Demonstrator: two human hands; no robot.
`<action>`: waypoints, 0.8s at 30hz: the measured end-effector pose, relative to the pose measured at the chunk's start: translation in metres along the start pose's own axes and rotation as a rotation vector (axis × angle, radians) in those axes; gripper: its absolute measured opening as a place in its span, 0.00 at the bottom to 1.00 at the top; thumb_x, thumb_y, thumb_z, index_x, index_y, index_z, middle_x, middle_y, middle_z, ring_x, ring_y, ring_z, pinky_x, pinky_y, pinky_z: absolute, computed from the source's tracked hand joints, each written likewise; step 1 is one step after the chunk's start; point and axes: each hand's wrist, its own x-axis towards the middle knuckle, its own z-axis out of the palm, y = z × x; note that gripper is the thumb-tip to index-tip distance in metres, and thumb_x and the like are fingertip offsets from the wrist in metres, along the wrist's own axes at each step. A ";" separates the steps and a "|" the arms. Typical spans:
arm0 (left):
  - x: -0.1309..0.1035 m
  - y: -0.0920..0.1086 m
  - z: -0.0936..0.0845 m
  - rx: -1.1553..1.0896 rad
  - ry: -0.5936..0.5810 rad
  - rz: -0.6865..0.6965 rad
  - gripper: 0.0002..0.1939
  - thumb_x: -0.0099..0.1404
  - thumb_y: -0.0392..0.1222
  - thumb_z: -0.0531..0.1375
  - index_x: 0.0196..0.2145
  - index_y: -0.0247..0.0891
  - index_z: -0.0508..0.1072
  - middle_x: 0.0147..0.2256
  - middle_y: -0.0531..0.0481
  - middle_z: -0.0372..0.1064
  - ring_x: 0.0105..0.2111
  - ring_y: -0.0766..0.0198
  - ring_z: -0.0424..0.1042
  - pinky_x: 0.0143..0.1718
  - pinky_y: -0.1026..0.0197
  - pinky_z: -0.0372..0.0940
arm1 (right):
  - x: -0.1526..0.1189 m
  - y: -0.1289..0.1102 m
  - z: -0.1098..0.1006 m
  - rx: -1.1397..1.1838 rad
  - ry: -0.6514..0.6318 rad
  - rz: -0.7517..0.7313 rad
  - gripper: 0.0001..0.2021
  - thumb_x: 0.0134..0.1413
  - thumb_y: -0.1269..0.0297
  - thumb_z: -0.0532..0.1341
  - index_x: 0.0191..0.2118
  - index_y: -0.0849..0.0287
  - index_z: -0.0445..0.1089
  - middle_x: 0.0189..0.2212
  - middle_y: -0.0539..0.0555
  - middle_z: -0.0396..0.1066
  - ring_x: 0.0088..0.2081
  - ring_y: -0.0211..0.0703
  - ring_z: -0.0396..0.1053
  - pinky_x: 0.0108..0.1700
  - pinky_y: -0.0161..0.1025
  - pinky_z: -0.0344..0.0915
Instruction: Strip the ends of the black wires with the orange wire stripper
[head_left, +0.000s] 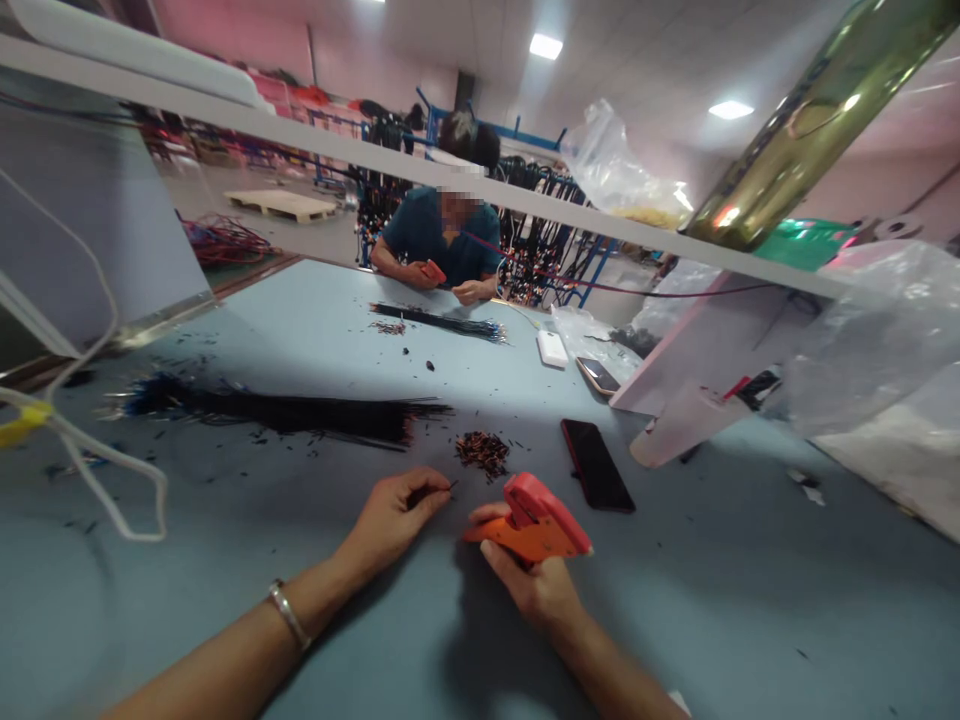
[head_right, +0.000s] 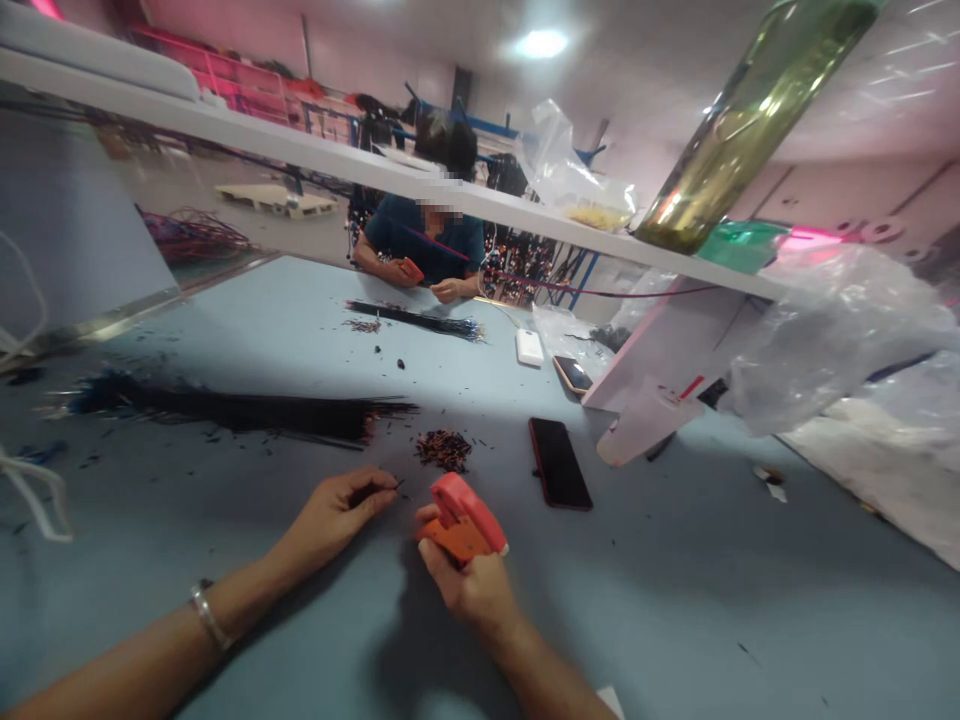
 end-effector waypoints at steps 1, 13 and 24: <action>0.000 0.000 0.000 0.004 -0.001 -0.006 0.09 0.58 0.43 0.57 0.29 0.36 0.74 0.27 0.51 0.71 0.30 0.62 0.69 0.33 0.63 0.63 | 0.000 0.001 0.000 0.007 -0.002 0.003 0.09 0.58 0.62 0.58 0.45 0.55 0.67 0.38 0.55 0.73 0.40 0.45 0.72 0.42 0.40 0.70; 0.001 -0.005 0.001 -0.038 -0.039 0.035 0.07 0.58 0.41 0.58 0.28 0.35 0.73 0.27 0.51 0.69 0.30 0.64 0.66 0.33 0.64 0.60 | 0.000 0.004 -0.003 -0.156 -0.057 -0.046 0.08 0.58 0.64 0.57 0.43 0.52 0.68 0.42 0.53 0.72 0.44 0.44 0.71 0.49 0.40 0.66; -0.002 -0.004 0.002 -0.020 -0.144 0.072 0.05 0.59 0.38 0.58 0.29 0.34 0.73 0.27 0.52 0.68 0.30 0.65 0.65 0.33 0.65 0.58 | -0.001 0.005 -0.001 -0.050 -0.054 0.004 0.08 0.59 0.63 0.58 0.44 0.54 0.68 0.40 0.54 0.73 0.41 0.44 0.72 0.46 0.39 0.69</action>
